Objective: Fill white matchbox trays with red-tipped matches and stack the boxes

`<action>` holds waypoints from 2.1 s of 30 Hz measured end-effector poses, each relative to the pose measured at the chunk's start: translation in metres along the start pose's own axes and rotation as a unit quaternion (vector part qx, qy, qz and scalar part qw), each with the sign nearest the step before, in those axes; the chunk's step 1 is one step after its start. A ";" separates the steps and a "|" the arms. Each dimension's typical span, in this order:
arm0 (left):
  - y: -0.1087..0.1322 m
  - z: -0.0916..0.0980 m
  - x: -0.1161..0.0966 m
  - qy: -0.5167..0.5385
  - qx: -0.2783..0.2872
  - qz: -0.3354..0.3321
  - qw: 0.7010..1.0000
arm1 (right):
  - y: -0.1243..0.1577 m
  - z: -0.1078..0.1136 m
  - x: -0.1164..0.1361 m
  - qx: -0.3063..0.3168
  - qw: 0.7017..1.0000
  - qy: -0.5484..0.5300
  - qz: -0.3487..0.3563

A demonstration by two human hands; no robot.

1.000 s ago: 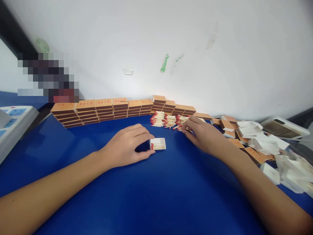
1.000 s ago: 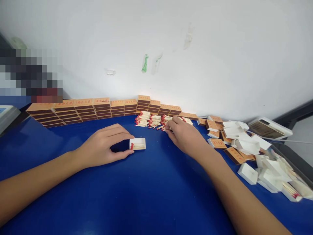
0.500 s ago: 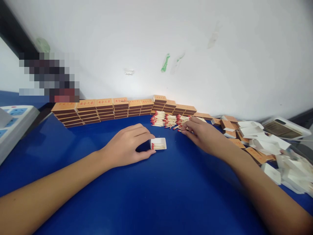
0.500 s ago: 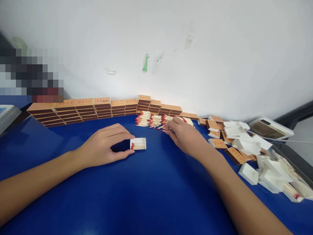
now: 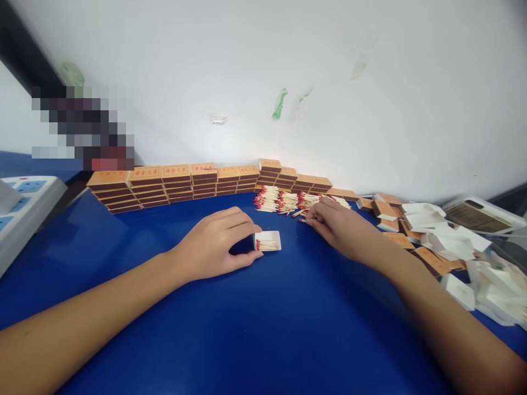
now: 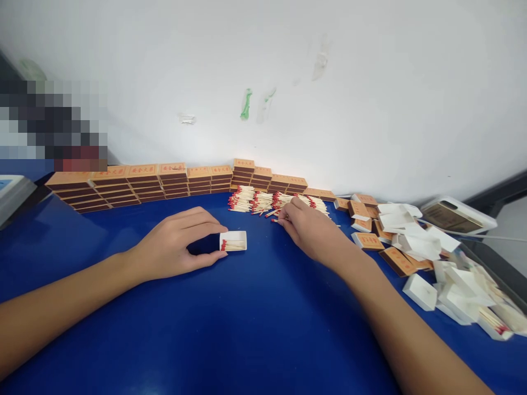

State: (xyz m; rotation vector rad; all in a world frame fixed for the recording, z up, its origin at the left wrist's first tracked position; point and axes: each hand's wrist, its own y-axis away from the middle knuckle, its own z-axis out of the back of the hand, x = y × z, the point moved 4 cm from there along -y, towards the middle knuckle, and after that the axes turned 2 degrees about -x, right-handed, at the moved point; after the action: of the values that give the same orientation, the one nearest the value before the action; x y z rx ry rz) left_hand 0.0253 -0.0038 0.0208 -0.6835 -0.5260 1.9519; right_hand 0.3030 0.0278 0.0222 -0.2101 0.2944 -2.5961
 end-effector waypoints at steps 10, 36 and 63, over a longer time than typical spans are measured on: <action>-0.001 -0.002 0.000 0.009 -0.002 0.014 1.000 | 0.008 0.003 0.097 -0.099 0.991 0.017 0.093; 0.000 -0.003 0.002 0.014 0.007 0.020 1.000 | -0.004 -0.012 0.009 -0.090 0.994 0.062 0.015; 0.000 -0.003 0.001 0.019 0.008 0.026 0.999 | 0.000 0.006 0.063 -0.096 0.992 0.052 0.066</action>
State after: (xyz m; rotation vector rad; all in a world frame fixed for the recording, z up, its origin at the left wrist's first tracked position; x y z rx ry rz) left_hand 0.0265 -0.0025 0.0183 -0.7299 -0.4738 1.9843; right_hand 0.2508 -0.0050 0.0341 -0.1173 0.5776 -2.4510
